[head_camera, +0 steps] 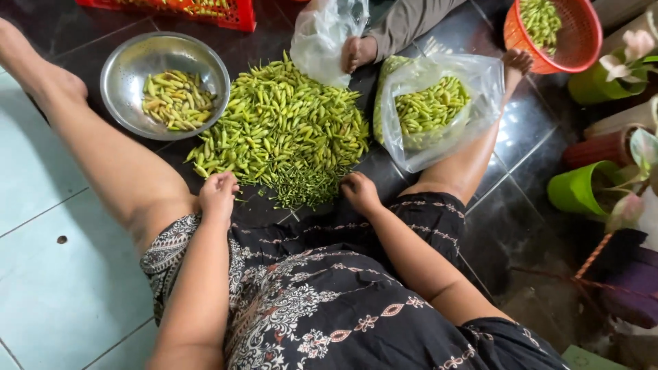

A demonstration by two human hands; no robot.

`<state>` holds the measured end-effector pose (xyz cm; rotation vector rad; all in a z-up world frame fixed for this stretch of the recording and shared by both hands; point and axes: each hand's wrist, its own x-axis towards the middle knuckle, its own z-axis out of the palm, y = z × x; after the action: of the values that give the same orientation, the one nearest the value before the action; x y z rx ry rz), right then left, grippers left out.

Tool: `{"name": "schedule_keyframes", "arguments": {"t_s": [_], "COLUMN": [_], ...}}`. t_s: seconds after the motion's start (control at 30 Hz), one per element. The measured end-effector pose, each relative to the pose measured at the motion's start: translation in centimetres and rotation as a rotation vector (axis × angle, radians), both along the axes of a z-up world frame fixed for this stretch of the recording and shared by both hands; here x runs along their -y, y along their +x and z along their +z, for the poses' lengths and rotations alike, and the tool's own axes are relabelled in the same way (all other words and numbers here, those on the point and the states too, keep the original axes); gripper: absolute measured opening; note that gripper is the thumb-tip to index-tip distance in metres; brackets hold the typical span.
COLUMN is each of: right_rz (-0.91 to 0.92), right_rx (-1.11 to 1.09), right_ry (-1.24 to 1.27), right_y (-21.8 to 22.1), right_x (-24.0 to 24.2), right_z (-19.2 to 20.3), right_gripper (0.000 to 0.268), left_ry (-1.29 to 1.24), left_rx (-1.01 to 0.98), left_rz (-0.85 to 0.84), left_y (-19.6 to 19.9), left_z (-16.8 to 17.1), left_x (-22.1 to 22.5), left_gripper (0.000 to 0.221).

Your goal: Manually removing the stems from green chilies and sorting them into a metal bowl while sitting on the floor.

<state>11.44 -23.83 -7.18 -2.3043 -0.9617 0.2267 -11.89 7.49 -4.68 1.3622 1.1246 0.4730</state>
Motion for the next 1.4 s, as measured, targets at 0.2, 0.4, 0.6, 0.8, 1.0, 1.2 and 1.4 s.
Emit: {"name": "schedule_keyframes", "arguments": {"t_s": [0.2,0.4,0.6,0.8,1.0,1.2,1.4], "right_rz": [-0.058,-0.087,-0.070,-0.078,-0.092,-0.104,-0.093], "right_rx": [-0.172,-0.215,-0.202,-0.197,-0.225,-0.242,-0.224], "right_ry": [-0.031,-0.032,-0.069,-0.063,-0.104,-0.119,-0.114], "right_y": [0.0,0.0,0.0,0.2,0.0,-0.1,-0.1], "right_x": [-0.2,-0.1,-0.1,-0.1,-0.3,-0.2,-0.2], "right_z": [1.7,1.5,1.4,1.3,1.8,2.3,1.5], "right_gripper": [0.015,0.016,0.019,0.018,0.019,0.019,0.019], "left_ry": [0.048,0.076,0.088,-0.091,-0.435,-0.511,-0.454], "left_rx": [-0.097,-0.072,-0.055,0.120,0.355,0.307,0.276], "left_rz": [-0.082,-0.107,-0.064,0.182,0.353,0.330,0.265], "left_y": [-0.1,-0.9,-0.5,-0.5,-0.1,0.2,0.4], "left_z": [-1.7,-1.2,-2.6,1.7,5.0,5.7,4.3], "left_x": [-0.1,-0.1,-0.6,-0.8,-1.6,-1.6,-1.2], "left_gripper": [0.026,0.028,0.026,0.057,0.074,0.084,0.087]}}
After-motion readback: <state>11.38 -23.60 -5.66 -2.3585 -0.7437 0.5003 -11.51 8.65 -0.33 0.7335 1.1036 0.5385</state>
